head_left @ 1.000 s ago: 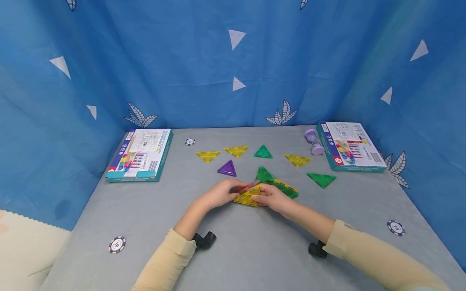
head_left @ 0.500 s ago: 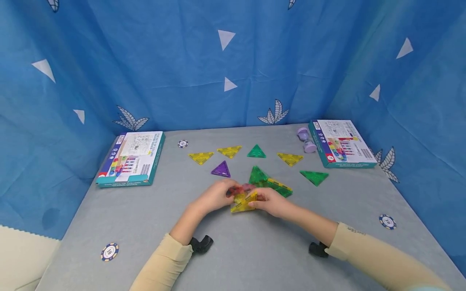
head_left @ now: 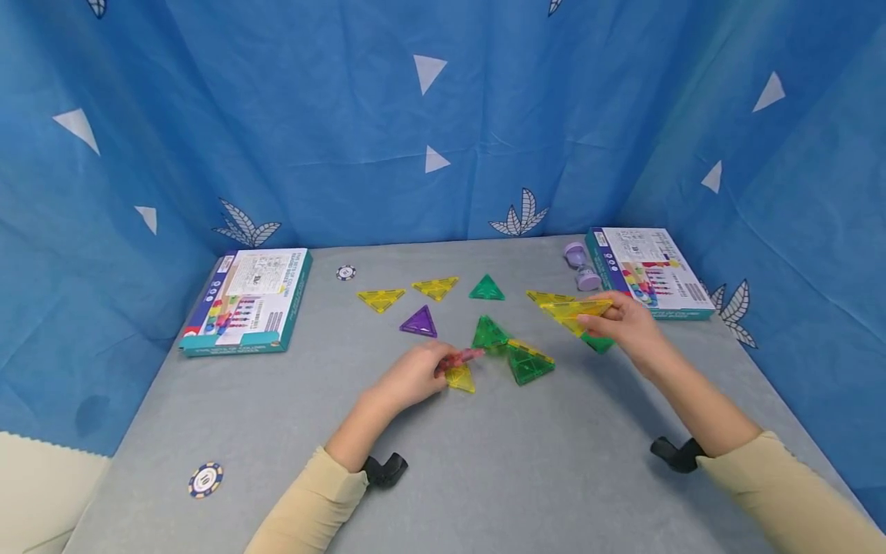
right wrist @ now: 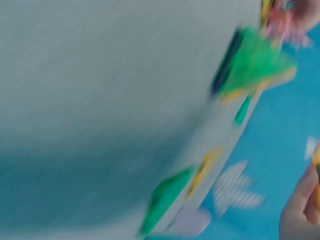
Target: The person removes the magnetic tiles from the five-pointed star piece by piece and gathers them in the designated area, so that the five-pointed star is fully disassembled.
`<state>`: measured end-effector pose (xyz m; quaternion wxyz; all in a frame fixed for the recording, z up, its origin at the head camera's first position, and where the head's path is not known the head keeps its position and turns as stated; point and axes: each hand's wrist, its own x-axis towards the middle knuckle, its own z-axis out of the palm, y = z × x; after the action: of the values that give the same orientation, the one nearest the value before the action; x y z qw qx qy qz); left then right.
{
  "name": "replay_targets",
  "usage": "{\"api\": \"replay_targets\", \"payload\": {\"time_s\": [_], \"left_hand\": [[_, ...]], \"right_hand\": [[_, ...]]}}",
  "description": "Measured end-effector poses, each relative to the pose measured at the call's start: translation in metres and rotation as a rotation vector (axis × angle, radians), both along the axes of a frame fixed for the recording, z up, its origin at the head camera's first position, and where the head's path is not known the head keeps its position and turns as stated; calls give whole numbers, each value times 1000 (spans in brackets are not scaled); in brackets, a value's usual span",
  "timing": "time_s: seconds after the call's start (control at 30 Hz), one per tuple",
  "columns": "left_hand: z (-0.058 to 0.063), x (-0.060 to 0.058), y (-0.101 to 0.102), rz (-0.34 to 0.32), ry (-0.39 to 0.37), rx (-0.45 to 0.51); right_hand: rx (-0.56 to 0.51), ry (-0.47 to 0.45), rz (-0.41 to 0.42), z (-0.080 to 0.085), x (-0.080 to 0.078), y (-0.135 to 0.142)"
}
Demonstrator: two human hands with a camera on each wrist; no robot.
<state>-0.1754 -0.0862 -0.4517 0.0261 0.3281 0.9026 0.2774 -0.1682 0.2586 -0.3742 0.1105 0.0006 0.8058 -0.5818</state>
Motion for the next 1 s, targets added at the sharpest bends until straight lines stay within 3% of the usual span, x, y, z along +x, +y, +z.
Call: {"api": "replay_targets", "payload": {"time_s": [0.1,0.2,0.37,0.53,0.8,1.0], "left_hand": [[1,1,1,9,4,1],[2,2,1,17,-3,8],[2,3,-1,32,0,-2],[3,4,-2,49,-14,-16],[0,5,-1,43,0,-21],[-2,3,1,37,3,-16]], "right_hand": [[10,-73,11,-10,9,36],[-12,-205,44,-26,22,64],[-106,-357,46,-53,34,86],[-93,-348,23,-64,34,84],[169,-248,27,-59,32,77],[410,-191,66,-43,34,81]]}}
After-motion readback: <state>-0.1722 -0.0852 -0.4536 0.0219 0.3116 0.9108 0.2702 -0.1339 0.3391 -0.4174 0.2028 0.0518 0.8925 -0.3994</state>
